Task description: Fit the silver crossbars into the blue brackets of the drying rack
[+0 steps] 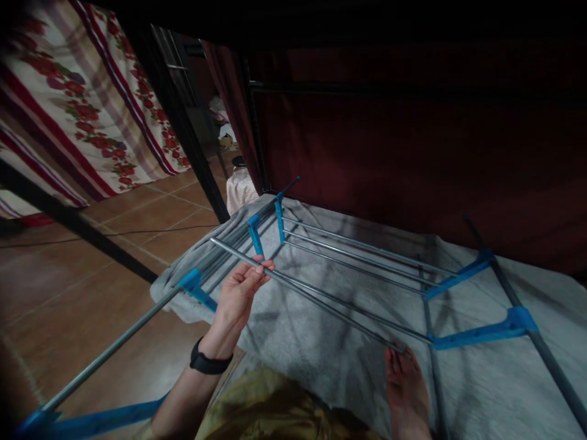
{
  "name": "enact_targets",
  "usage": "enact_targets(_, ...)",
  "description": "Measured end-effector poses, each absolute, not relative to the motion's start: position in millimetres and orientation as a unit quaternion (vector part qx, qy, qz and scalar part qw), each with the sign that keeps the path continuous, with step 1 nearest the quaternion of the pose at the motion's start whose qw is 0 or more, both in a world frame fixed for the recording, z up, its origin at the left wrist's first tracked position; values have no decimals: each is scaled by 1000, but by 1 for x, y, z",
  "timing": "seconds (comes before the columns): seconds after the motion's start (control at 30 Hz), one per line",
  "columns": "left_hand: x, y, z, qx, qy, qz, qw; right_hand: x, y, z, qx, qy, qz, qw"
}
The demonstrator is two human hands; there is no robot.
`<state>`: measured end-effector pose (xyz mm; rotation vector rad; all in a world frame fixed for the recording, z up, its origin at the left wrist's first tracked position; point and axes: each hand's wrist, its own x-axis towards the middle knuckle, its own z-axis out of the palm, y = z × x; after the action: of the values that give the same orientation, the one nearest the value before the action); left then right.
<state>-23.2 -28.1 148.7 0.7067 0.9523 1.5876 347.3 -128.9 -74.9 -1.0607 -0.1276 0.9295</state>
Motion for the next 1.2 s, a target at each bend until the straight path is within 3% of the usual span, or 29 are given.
enact_targets(0.77,7,-21,144,345,458,615,541,302,-102,-2,-424,-23,446,788)
enact_targets(1.2,16,-25,147,360,458,609,539,297,-103,9,-423,-6,449,787)
